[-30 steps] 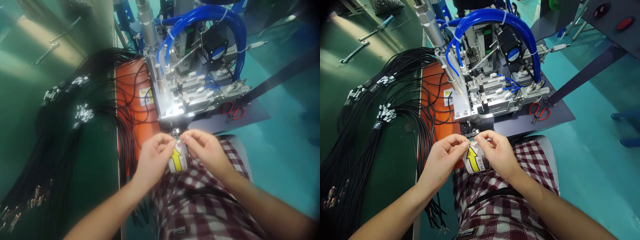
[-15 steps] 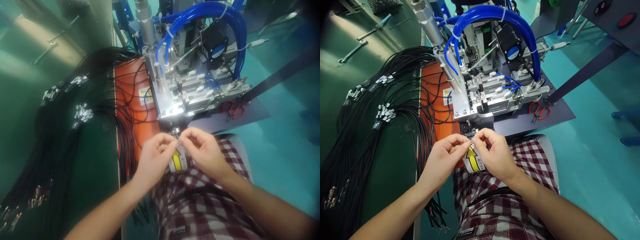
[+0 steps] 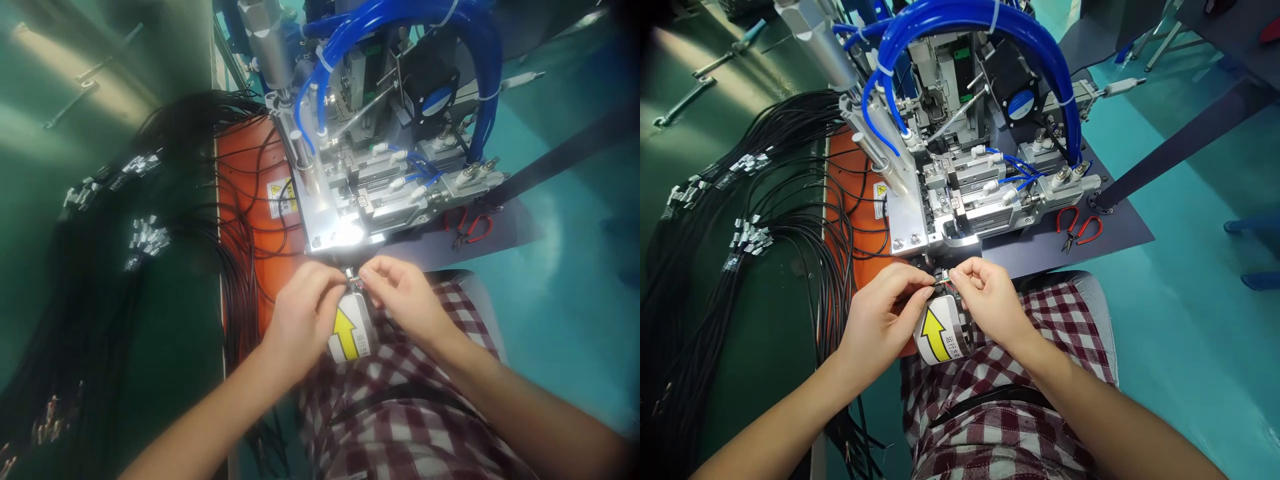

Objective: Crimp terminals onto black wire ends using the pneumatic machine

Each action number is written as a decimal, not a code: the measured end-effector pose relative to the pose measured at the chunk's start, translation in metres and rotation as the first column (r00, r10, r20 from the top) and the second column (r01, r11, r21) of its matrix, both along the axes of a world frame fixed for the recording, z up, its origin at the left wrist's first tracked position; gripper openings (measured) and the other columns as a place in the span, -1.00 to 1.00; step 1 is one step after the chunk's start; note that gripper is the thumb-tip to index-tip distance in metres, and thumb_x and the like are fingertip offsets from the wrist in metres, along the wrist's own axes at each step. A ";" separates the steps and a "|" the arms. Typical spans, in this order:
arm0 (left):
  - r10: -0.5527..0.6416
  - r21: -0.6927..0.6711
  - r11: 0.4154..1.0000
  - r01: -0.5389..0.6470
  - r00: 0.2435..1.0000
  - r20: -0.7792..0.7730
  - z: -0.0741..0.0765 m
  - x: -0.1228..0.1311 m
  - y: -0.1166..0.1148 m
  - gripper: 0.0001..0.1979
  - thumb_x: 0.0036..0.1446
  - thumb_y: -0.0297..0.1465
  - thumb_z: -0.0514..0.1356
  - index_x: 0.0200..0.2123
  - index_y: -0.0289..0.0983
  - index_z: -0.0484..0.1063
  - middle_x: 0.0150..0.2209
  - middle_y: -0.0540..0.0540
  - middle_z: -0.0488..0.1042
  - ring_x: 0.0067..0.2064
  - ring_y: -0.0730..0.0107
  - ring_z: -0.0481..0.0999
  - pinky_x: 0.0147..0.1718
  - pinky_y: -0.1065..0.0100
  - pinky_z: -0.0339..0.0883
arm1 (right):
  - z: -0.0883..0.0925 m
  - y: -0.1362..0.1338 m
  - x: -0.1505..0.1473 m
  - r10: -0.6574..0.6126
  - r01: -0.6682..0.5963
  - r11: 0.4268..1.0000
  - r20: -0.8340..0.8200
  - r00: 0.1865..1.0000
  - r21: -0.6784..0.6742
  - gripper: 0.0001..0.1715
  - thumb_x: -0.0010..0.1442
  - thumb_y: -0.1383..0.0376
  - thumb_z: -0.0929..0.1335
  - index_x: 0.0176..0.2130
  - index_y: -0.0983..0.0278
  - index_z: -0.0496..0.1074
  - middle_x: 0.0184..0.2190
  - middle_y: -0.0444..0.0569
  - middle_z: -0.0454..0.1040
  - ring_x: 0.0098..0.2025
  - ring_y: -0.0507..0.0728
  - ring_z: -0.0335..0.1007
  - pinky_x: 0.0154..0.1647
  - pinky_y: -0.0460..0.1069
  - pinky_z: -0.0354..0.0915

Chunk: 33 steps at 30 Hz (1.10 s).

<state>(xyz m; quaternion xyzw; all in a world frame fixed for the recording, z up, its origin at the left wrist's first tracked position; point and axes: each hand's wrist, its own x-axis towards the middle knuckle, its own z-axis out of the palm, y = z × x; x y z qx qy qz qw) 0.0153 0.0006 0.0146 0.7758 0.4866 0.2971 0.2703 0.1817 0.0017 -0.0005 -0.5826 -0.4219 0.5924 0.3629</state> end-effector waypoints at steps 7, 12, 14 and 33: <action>-0.089 0.156 0.981 0.113 0.984 -0.154 -0.014 -0.014 0.001 -0.76 0.21 -0.58 0.09 -0.08 -0.33 0.43 -0.24 -0.11 0.39 -0.25 0.45 0.45 -0.26 0.46 0.37 | -0.009 0.005 0.001 -0.022 0.021 0.999 -0.018 1.000 -0.032 -0.70 0.18 0.16 0.33 -0.48 0.30 0.31 -0.71 -0.27 0.18 -0.65 -0.08 -0.01 -0.64 -0.13 -0.06; -0.103 0.143 0.981 0.131 0.977 -0.189 -0.015 -0.018 0.002 -0.72 0.20 -0.58 0.06 -0.07 -0.36 0.46 -0.25 -0.14 0.37 -0.29 0.42 0.45 -0.32 0.43 0.40 | -0.010 0.008 -0.002 -0.023 0.025 0.998 0.033 0.999 -0.054 -0.71 0.17 0.18 0.33 -0.50 0.29 0.29 -0.70 -0.26 0.18 -0.64 -0.07 0.02 -0.64 -0.13 -0.03; -0.099 0.160 0.977 0.137 0.969 -0.228 -0.014 -0.017 0.004 -0.73 0.21 -0.56 0.04 -0.10 -0.37 0.48 -0.29 -0.15 0.37 -0.31 0.39 0.45 -0.37 0.41 0.41 | -0.010 0.008 -0.004 -0.032 0.035 0.998 0.048 0.998 -0.054 -0.71 0.16 0.20 0.33 -0.52 0.28 0.29 -0.70 -0.25 0.18 -0.64 -0.06 0.03 -0.64 -0.13 0.00; -0.062 0.197 0.970 0.143 0.927 -0.369 -0.016 -0.016 0.005 -0.69 0.22 -0.50 0.02 -0.04 -0.26 0.47 -0.35 -0.08 0.33 -0.37 0.42 0.38 -0.46 0.46 0.32 | -0.013 0.007 -0.010 -0.071 0.072 0.997 0.054 0.996 -0.013 -0.74 0.18 0.22 0.34 -0.50 0.26 0.29 -0.62 -0.20 0.28 -0.56 -0.01 0.15 -0.57 -0.12 0.16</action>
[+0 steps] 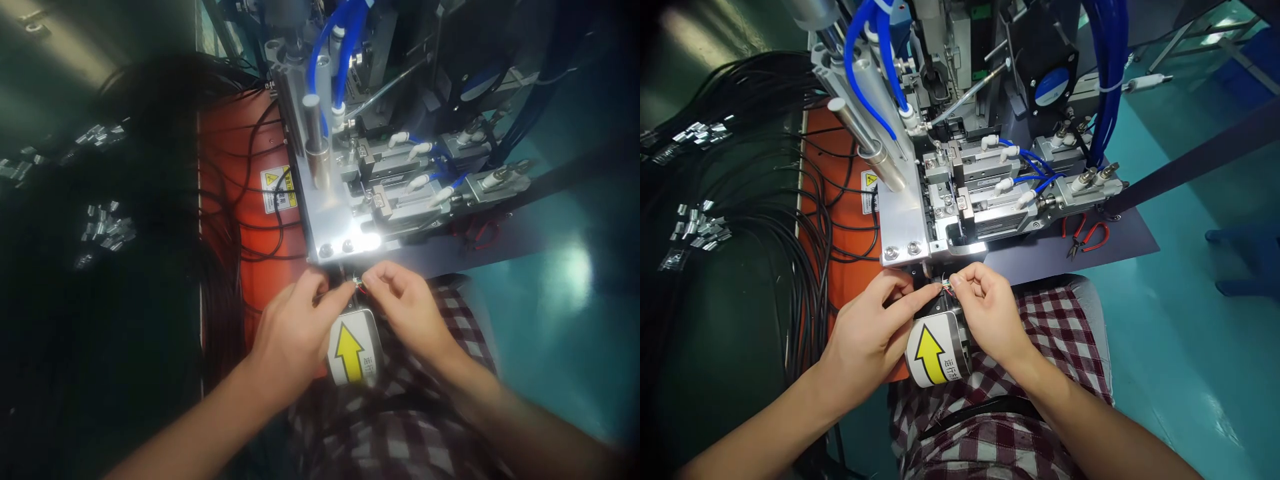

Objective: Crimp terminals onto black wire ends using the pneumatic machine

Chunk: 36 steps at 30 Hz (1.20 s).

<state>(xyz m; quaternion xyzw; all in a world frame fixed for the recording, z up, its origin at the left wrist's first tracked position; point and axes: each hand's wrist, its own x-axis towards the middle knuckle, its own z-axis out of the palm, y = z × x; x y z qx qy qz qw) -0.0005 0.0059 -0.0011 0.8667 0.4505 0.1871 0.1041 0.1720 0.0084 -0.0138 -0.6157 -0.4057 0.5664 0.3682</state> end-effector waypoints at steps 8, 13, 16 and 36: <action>-0.003 0.032 0.999 0.005 0.998 -0.069 0.000 -0.001 0.000 -0.65 0.22 -0.52 0.01 0.00 -0.24 0.45 -0.36 -0.08 0.33 -0.39 0.41 0.36 -0.49 0.46 0.28 | -0.003 -0.001 -0.001 -0.009 0.009 1.000 0.013 1.000 0.025 -0.74 0.18 0.21 0.33 -0.50 0.25 0.29 -0.61 -0.19 0.27 -0.57 -0.01 0.15 -0.58 -0.11 0.15; -0.015 0.071 0.997 0.023 0.994 -0.111 0.002 0.000 0.000 -0.66 0.23 -0.51 0.00 0.00 -0.26 0.45 -0.36 -0.09 0.34 -0.40 0.40 0.36 -0.50 0.45 0.25 | -0.003 -0.002 -0.002 -0.016 0.012 0.998 0.055 0.998 0.069 -0.75 0.18 0.22 0.33 -0.49 0.25 0.29 -0.59 -0.17 0.26 -0.54 0.01 0.15 -0.57 -0.11 0.15; -0.008 0.088 0.996 0.018 0.993 -0.115 0.003 0.001 -0.001 -0.66 0.23 -0.51 0.00 -0.01 -0.26 0.45 -0.37 -0.08 0.33 -0.41 0.41 0.35 -0.50 0.45 0.23 | -0.004 -0.002 -0.002 -0.017 0.010 0.995 0.078 0.997 0.094 -0.75 0.18 0.22 0.33 -0.49 0.24 0.28 -0.58 -0.16 0.27 -0.54 0.01 0.16 -0.56 -0.11 0.16; -0.021 0.091 0.995 0.029 0.996 -0.081 0.001 0.001 0.000 -0.68 0.23 -0.52 0.02 -0.03 -0.32 0.48 -0.39 -0.10 0.33 -0.46 0.40 0.34 -0.56 0.43 0.23 | -0.006 -0.002 -0.003 -0.020 0.015 0.997 0.062 0.998 0.079 -0.73 0.17 0.17 0.33 -0.49 0.23 0.27 -0.60 -0.18 0.25 -0.55 0.01 0.15 -0.57 -0.10 0.15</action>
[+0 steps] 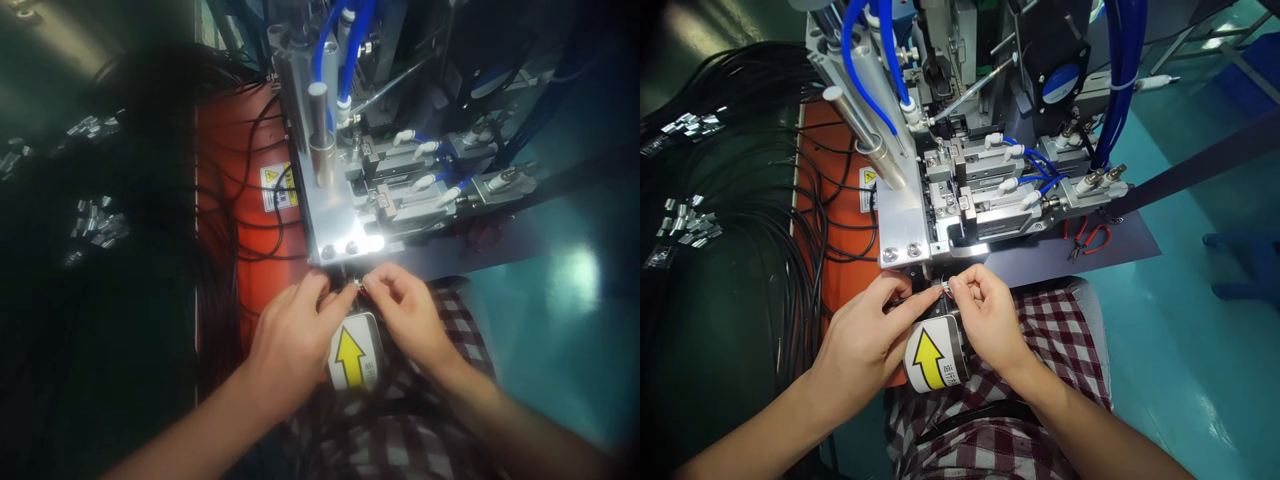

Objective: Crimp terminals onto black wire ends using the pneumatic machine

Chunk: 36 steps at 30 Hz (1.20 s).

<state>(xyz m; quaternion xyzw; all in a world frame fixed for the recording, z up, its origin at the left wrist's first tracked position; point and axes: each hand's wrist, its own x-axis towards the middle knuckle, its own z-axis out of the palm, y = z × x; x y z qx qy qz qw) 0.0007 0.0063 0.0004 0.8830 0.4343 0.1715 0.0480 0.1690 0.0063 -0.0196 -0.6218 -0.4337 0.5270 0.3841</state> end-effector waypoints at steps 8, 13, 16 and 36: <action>-0.007 -0.036 0.999 0.008 1.000 0.026 -0.001 -0.002 -0.001 -0.66 0.20 -0.55 0.02 -0.03 -0.32 0.47 -0.38 -0.11 0.33 -0.44 0.40 0.35 -0.54 0.43 0.27 | -0.002 0.004 0.004 0.033 -0.040 0.997 -0.118 0.992 -0.064 -0.71 0.16 0.15 0.34 -0.50 0.24 0.27 -0.62 -0.20 0.27 -0.57 0.00 0.15 -0.58 -0.11 0.16; -0.010 -0.062 0.998 0.013 0.999 0.041 -0.001 -0.003 0.000 -0.65 0.18 -0.56 0.01 -0.03 -0.30 0.46 -0.37 -0.09 0.32 -0.40 0.41 0.35 -0.50 0.45 0.28 | -0.002 0.007 0.007 0.063 -0.082 0.991 -0.174 0.983 -0.104 -0.68 0.12 0.12 0.37 -0.50 0.27 0.28 -0.60 -0.19 0.28 -0.55 -0.01 0.17 -0.55 -0.10 0.20; -0.010 -0.076 0.997 0.014 0.999 0.051 -0.002 -0.003 0.001 -0.66 0.19 -0.51 0.01 -0.02 -0.29 0.45 -0.35 -0.09 0.31 -0.39 0.40 0.35 -0.49 0.44 0.28 | -0.002 0.007 0.009 0.075 -0.095 0.990 -0.181 0.981 -0.108 -0.69 0.13 0.13 0.36 -0.49 0.27 0.29 -0.60 -0.19 0.28 -0.55 -0.02 0.17 -0.55 -0.11 0.20; -0.020 -0.121 0.992 0.037 0.991 0.134 -0.005 -0.005 0.000 -0.68 0.19 -0.52 0.03 -0.03 -0.37 0.44 -0.25 -0.17 0.43 -0.29 0.27 0.47 -0.38 0.30 0.41 | -0.005 0.006 0.008 0.093 -0.098 0.994 -0.088 0.992 -0.057 -0.74 0.16 0.18 0.31 -0.47 0.27 0.27 -0.58 -0.18 0.27 -0.54 -0.01 0.17 -0.55 -0.10 0.17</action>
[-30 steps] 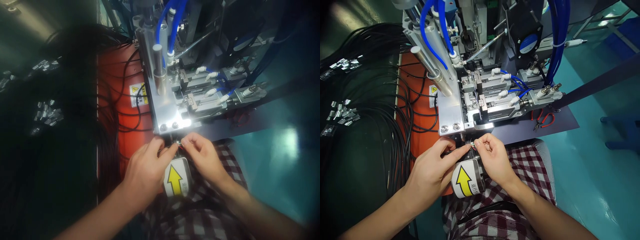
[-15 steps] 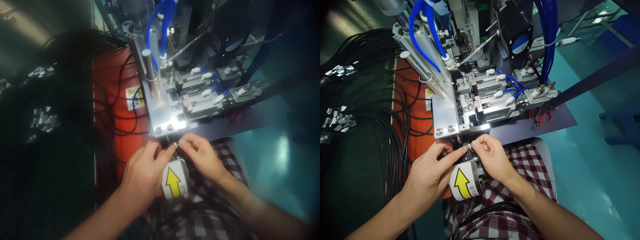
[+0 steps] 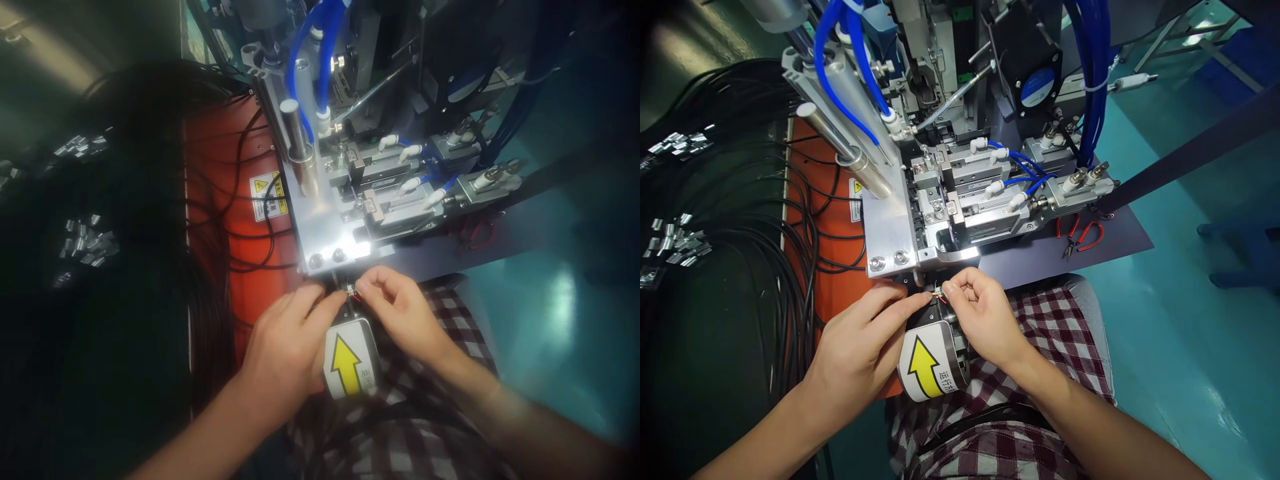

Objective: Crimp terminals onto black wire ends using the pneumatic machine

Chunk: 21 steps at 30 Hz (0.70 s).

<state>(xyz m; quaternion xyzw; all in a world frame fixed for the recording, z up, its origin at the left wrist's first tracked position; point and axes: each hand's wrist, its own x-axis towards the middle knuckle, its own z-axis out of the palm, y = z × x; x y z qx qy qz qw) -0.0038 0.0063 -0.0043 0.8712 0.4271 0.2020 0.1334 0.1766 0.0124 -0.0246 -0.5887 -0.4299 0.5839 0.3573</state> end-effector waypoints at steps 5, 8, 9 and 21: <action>0.024 0.028 0.999 -0.025 0.999 0.043 -0.002 0.001 -0.001 -0.70 0.18 -0.59 0.03 -0.07 -0.39 0.44 -0.25 -0.17 0.46 -0.26 0.29 0.48 -0.32 0.32 0.43 | 0.001 0.000 0.000 0.014 -0.014 1.000 0.013 1.000 -0.019 -0.73 0.18 0.17 0.30 -0.47 0.27 0.27 -0.58 -0.18 0.26 -0.54 -0.01 0.17 -0.54 -0.09 0.16; 0.043 0.020 0.999 -0.044 0.998 0.037 -0.002 0.000 -0.003 -0.69 0.15 -0.63 0.03 -0.07 -0.39 0.43 -0.22 -0.19 0.46 -0.23 0.28 0.48 -0.28 0.31 0.44 | -0.001 -0.004 -0.002 -0.016 0.008 0.997 0.105 0.994 0.079 -0.75 0.21 0.21 0.29 -0.46 0.26 0.26 -0.59 -0.20 0.24 -0.54 0.00 0.17 -0.52 -0.08 0.15; 0.040 0.017 0.999 -0.040 0.999 0.027 -0.001 0.000 -0.003 -0.70 0.16 -0.62 0.03 -0.08 -0.39 0.43 -0.20 -0.20 0.46 -0.23 0.27 0.48 -0.28 0.30 0.44 | -0.002 -0.006 -0.003 -0.029 0.011 0.992 0.147 0.989 0.124 -0.76 0.22 0.22 0.29 -0.46 0.25 0.26 -0.57 -0.20 0.24 -0.53 0.00 0.17 -0.50 -0.07 0.16; 0.065 -0.046 0.997 -0.061 0.994 0.085 0.000 -0.001 -0.001 -0.75 0.22 -0.57 0.04 -0.15 -0.40 0.50 -0.34 -0.16 0.41 -0.29 0.33 0.46 -0.35 0.35 0.41 | 0.001 -0.004 0.006 -0.020 0.005 0.995 -0.145 0.989 -0.103 -0.66 0.23 0.10 0.30 -0.43 0.30 0.37 -0.62 -0.23 0.20 -0.59 -0.05 0.06 -0.54 -0.11 0.08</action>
